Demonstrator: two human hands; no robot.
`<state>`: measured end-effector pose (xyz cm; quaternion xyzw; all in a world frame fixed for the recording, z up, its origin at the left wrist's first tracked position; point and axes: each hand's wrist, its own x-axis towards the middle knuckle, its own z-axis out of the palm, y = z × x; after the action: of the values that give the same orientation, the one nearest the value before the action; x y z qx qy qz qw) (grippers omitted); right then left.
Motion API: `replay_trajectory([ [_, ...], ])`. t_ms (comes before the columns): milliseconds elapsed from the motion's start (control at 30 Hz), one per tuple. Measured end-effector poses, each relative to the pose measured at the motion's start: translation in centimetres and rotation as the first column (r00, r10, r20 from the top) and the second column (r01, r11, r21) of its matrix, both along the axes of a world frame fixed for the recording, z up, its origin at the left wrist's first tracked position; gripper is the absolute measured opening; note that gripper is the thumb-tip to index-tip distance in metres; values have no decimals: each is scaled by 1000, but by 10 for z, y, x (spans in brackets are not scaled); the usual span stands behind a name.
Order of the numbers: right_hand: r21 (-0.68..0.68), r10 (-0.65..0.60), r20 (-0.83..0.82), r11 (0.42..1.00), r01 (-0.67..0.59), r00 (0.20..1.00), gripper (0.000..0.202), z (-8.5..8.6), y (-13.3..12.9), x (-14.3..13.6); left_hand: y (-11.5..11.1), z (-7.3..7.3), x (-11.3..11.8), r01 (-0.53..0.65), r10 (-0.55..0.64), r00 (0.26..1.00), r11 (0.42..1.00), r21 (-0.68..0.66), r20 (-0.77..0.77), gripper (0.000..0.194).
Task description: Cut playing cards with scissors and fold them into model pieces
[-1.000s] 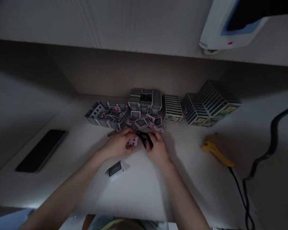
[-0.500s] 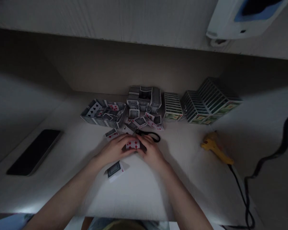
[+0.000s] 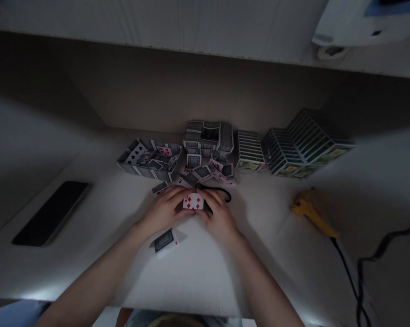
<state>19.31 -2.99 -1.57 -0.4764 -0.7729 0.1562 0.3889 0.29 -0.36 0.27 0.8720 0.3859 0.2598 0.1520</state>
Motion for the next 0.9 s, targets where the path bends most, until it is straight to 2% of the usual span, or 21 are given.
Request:
replay_trajectory([
  [167, -17, -40, -23, 999, 39, 999, 54, 4, -2, -1, 2, 0, 1, -1, 6, 991, 999, -37, 135, 45],
  [333, -64, -73, -142, 996, 65, 987, 58, 5, -4, -3, 3, -3, 1, -13, 47, 968, 991, -136, 247, 47],
  [533, 37, 6, -79, 999, -3, 997, 19, 5, -1, -4, 3, -4, 0, -27, 60, 973, 989, -148, 222, 43],
  [667, 49, 22, -93, 999, -17, 995, 17, 6, -2, -4, 3, -4, 1, -22, 62, 968, 986, -163, 244, 39],
  [767, 23, -14, -138, 1000, 17, 990, 16, 6, -4, -6, 2, -3, 2, -25, 73, 956, 985, -170, 285, 34],
  [900, -114, -111, -256, 990, 84, 960, 15, 2, -6, -8, -1, -2, 5, -30, 101, 937, 977, -213, 334, 23],
])
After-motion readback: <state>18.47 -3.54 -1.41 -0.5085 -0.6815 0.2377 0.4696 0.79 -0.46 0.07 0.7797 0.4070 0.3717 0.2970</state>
